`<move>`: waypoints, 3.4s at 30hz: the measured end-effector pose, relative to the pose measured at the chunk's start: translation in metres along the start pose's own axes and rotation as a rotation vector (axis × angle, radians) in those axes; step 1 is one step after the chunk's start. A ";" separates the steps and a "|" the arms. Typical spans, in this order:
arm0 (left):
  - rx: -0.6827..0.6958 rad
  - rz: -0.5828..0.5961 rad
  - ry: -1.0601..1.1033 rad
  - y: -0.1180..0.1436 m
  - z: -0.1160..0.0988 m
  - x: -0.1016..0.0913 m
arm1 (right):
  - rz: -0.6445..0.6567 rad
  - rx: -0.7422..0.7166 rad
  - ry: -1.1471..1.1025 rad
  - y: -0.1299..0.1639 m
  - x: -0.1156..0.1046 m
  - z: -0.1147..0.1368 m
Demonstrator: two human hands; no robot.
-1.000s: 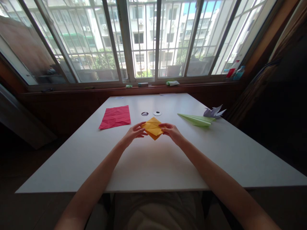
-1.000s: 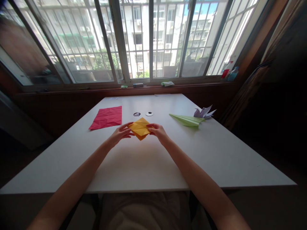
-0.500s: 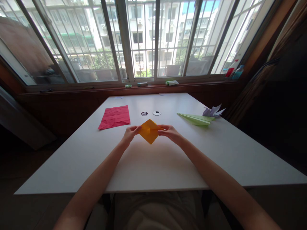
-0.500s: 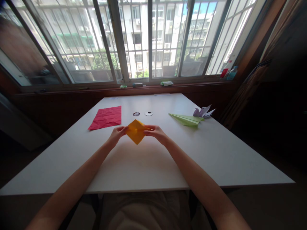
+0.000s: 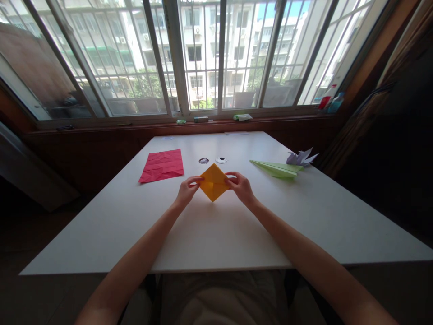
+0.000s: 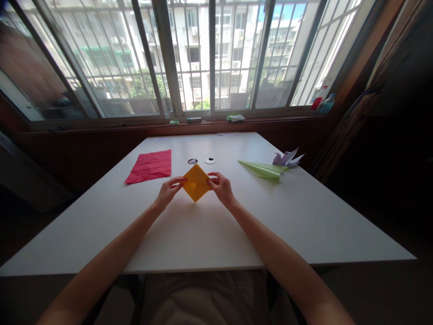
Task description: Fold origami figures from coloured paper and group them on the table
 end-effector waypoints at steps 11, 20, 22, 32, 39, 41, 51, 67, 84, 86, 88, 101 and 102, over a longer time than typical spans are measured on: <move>-0.088 0.348 0.207 0.035 -0.021 0.049 | 0.242 -0.482 0.245 0.040 0.036 0.047; -0.218 0.087 0.208 0.010 0.005 0.018 | -0.043 -0.526 0.261 0.029 0.008 0.060; -0.208 0.073 0.176 0.008 0.004 0.014 | -0.134 -0.500 0.222 0.025 -0.003 0.062; -0.150 0.212 0.058 0.011 -0.001 0.020 | 0.002 0.064 -0.162 0.003 0.007 0.006; -0.111 0.143 0.065 0.009 -0.002 0.017 | 0.152 0.278 -0.247 0.014 0.022 -0.009; -0.105 0.134 0.064 0.009 -0.002 0.016 | 0.234 0.282 -0.219 0.017 0.027 -0.005; -0.105 0.147 0.168 0.010 -0.003 0.020 | 0.174 0.177 -0.115 0.015 0.024 -0.002; -0.112 0.177 0.118 0.008 -0.012 0.013 | 0.051 0.106 -0.151 0.000 0.007 -0.001; -0.104 0.090 0.028 0.001 -0.004 0.002 | 0.087 0.184 -0.230 0.000 0.006 -0.002; -0.108 0.066 0.012 0.001 -0.003 0.000 | 0.064 0.164 -0.187 -0.001 0.005 -0.001; -0.104 0.060 0.013 0.001 -0.003 0.001 | 0.052 0.147 -0.153 -0.001 0.004 -0.001; -0.116 0.060 0.065 0.002 -0.005 0.002 | 0.094 0.165 -0.082 0.001 0.010 -0.004; -0.119 0.072 0.059 0.003 -0.004 0.004 | 0.106 0.161 -0.062 0.002 0.012 -0.004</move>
Point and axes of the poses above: each hand's wrist, its own y-axis away from the middle knuckle, its own x-axis out of the palm, z = x × y, the point moved 8 cm from there along -y, towards the middle knuckle, and after that the axes turned 9 degrees about -z, right-handed, at the moved point
